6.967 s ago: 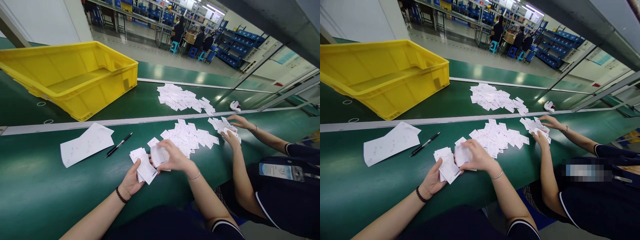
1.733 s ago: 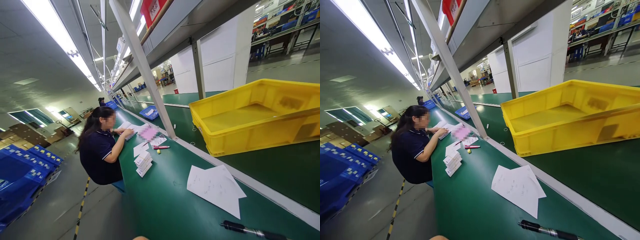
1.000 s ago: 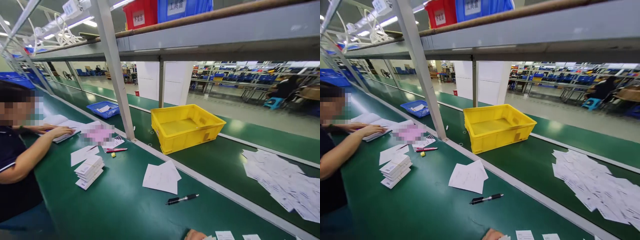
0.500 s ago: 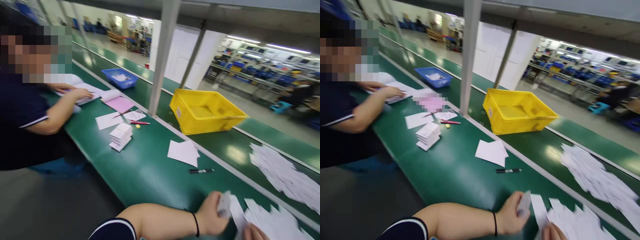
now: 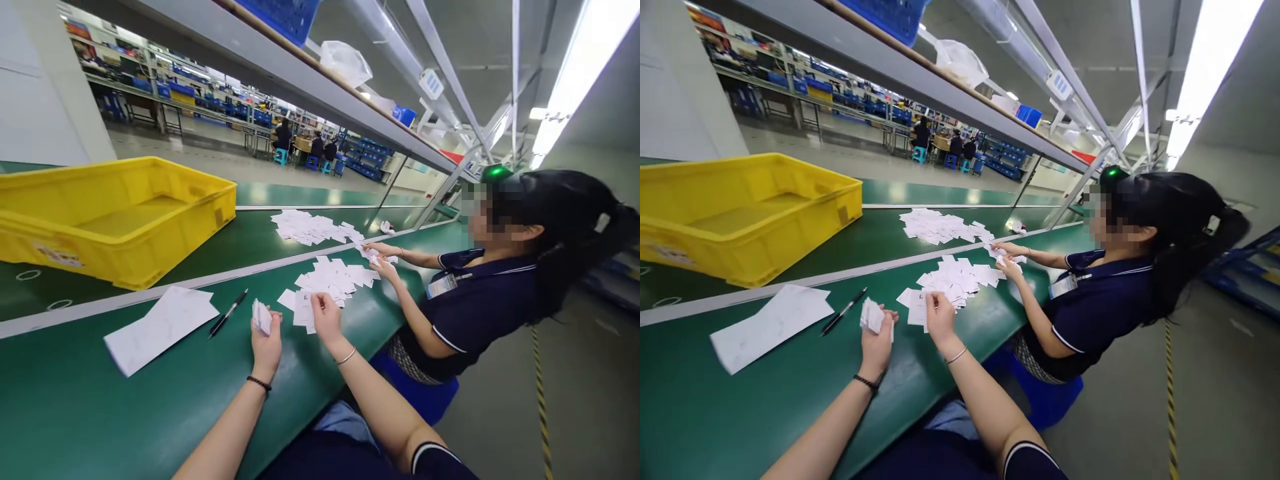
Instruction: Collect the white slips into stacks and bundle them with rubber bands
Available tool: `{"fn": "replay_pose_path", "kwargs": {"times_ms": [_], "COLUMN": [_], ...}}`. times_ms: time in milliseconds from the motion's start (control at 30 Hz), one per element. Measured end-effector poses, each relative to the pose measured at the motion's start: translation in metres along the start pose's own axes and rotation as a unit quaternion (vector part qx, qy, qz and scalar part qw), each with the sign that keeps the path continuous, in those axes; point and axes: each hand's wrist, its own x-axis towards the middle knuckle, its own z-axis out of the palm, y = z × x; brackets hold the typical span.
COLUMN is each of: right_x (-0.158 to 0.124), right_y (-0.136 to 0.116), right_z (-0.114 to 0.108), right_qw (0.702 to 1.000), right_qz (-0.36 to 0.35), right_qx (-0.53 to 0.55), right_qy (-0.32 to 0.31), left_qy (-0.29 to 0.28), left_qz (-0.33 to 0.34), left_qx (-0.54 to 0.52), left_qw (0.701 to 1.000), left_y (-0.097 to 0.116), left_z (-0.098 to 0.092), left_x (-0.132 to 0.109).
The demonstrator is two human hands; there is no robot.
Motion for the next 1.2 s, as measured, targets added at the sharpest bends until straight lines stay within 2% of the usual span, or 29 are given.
{"fn": "replay_pose_path", "kwargs": {"times_ms": [100,167,267,333,367,433,533,633,733,833,867,933,1000,1100,1200], "right_x": [-0.001,-0.003,-0.013,-0.020,-0.021,-0.021,-0.020,-0.022,-0.023,-0.027,-0.028,-0.028,-0.026,-0.014,0.003], "right_y": [-0.006,-0.015,-0.034,-0.041,-0.043,-0.045,-0.044,-0.039,-0.033,-0.029,-0.027,-0.023,-0.013,0.012,0.046], "right_z": [0.001,0.001,0.002,0.010,0.015,0.023,0.027,0.024,0.020,0.014,0.012,0.007,0.000,-0.016,-0.034], "right_qw": [1.000,1.000,0.996,0.987,0.986,0.986,0.988,0.988,0.985,0.977,0.969,0.939,0.925,0.941,0.975], "right_qz": [0.018,0.000,-0.079,-0.153,-0.162,-0.155,-0.124,-0.100,-0.077,-0.019,0.010,0.077,0.103,0.084,0.029], "right_qx": [0.020,0.027,0.031,0.019,0.019,0.030,0.064,0.097,0.129,0.184,0.218,0.305,0.343,0.315,0.196], "right_qy": [-0.005,-0.004,-0.005,-0.038,-0.046,-0.055,-0.065,-0.072,-0.082,-0.106,-0.115,-0.140,-0.129,-0.091,-0.096], "left_qy": [-0.005,-0.017,-0.040,-0.044,-0.035,-0.048,-0.022,-0.043,-0.052,-0.070,-0.085,-0.080,-0.067,-0.059,-0.058], "left_qz": [-0.016,-0.022,-0.024,-0.043,-0.039,-0.034,-0.042,-0.049,-0.053,-0.083,-0.085,-0.100,-0.119,-0.139,-0.148], "left_qx": [-0.015,-0.026,-0.032,-0.020,-0.009,0.008,0.028,0.007,-0.024,-0.068,-0.096,-0.114,-0.122,-0.130,-0.134], "left_qw": [1.000,0.999,0.998,0.998,0.999,0.998,0.998,0.998,0.997,0.992,0.988,0.985,0.983,0.980,0.978], "left_y": [-0.001,0.004,0.012,0.010,0.006,-0.005,-0.019,-0.019,-0.004,0.012,0.015,0.016,0.014,0.011,0.013], "left_z": [0.000,0.000,-0.001,-0.003,-0.004,-0.006,-0.009,-0.008,-0.001,0.009,0.012,0.015,0.014,0.012,0.009], "left_x": [-0.004,-0.005,-0.010,-0.007,-0.003,0.008,0.020,0.016,-0.001,-0.018,-0.022,-0.023,-0.020,-0.016,-0.014]}}
